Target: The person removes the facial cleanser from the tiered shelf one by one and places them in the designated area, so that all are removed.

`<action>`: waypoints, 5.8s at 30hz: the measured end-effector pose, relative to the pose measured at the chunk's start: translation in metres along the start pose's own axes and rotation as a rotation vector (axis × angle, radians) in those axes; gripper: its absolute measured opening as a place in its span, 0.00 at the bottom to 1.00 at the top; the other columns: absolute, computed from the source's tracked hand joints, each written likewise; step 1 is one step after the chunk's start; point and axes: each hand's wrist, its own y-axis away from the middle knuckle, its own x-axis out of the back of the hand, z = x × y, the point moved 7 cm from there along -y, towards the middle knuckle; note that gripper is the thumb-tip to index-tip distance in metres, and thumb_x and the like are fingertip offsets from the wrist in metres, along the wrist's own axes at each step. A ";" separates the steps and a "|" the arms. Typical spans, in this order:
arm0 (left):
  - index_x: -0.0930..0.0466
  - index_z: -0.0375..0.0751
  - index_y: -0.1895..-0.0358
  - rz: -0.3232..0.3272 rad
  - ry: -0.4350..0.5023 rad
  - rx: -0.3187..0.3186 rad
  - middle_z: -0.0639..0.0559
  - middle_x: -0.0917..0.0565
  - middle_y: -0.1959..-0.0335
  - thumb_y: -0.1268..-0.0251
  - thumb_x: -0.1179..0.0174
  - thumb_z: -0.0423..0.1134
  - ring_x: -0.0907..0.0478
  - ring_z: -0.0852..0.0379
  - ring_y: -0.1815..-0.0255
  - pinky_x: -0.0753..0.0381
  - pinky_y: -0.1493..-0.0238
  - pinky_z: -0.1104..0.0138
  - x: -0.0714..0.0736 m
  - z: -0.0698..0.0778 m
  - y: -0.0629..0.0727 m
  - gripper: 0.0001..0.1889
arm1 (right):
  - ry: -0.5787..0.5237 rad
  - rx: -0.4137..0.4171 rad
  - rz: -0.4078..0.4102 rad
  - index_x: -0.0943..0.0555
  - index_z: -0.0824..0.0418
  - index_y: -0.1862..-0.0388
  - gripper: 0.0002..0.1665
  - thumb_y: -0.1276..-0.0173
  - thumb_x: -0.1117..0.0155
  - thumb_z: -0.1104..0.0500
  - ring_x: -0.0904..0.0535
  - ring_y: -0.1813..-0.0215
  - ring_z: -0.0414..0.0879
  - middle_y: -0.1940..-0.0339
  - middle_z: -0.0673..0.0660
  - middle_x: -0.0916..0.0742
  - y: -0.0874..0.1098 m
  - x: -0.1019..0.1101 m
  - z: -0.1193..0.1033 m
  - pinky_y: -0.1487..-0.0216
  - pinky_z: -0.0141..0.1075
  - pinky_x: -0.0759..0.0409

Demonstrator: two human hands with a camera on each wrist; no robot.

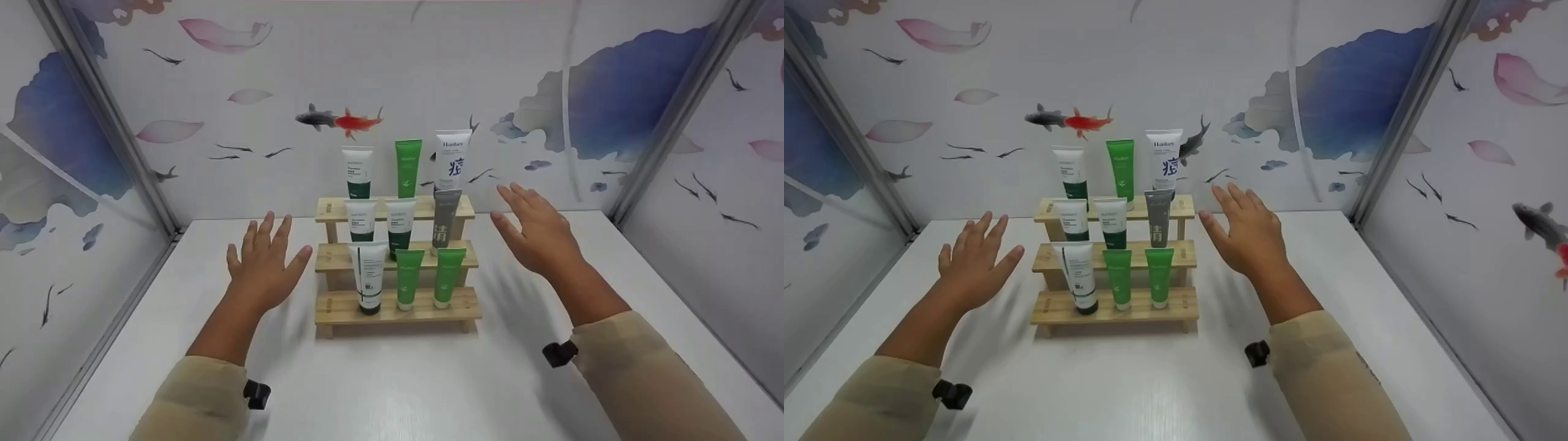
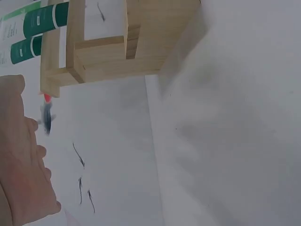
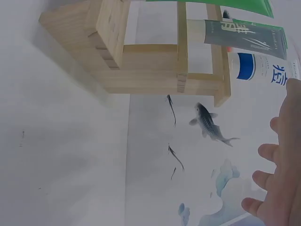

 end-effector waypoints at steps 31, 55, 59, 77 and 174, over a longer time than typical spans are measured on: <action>0.60 0.56 0.10 -0.217 0.598 0.119 0.47 0.49 0.09 0.14 0.57 0.61 0.58 0.38 0.08 0.53 0.14 0.34 -0.045 0.007 0.041 0.39 | -0.874 -0.059 0.014 0.37 0.44 0.15 0.43 0.22 0.41 0.31 0.28 0.18 0.54 0.20 0.56 0.24 -0.032 0.018 -0.025 0.20 0.59 0.29; 0.43 0.48 0.14 -0.232 0.867 0.241 0.44 0.32 0.17 0.18 0.43 0.37 0.39 0.38 0.13 0.30 0.19 0.44 -0.083 -0.016 0.048 0.34 | -1.221 -0.095 -0.016 0.34 0.47 0.17 0.40 0.24 0.29 0.54 0.25 0.24 0.53 0.22 0.58 0.24 -0.074 0.012 -0.038 0.19 0.52 0.28; 0.43 0.47 0.14 -0.250 0.916 0.252 0.43 0.32 0.17 0.19 0.43 0.35 0.39 0.37 0.14 0.30 0.20 0.42 -0.088 -0.016 0.049 0.35 | -1.220 -0.092 -0.006 0.34 0.47 0.17 0.41 0.24 0.29 0.55 0.25 0.25 0.53 0.25 0.57 0.22 -0.080 0.014 -0.045 0.19 0.51 0.28; 0.39 0.41 0.16 -0.285 0.991 0.233 0.38 0.33 0.18 0.21 0.45 0.29 0.32 0.37 0.18 0.25 0.21 0.48 -0.093 -0.013 0.054 0.33 | -1.172 -0.085 -0.012 0.32 0.44 0.20 0.35 0.20 0.35 0.63 0.23 0.26 0.54 0.26 0.55 0.20 -0.094 0.020 -0.072 0.22 0.50 0.26; 0.27 0.44 0.22 -0.302 0.932 0.268 0.42 0.28 0.19 0.21 0.41 0.37 0.19 0.47 0.27 0.21 0.25 0.53 -0.095 -0.022 0.056 0.27 | -0.867 -0.594 -0.344 0.48 0.45 0.09 0.47 0.18 0.37 0.45 0.26 0.21 0.55 0.16 0.58 0.28 -0.039 -0.134 0.124 0.20 0.50 0.25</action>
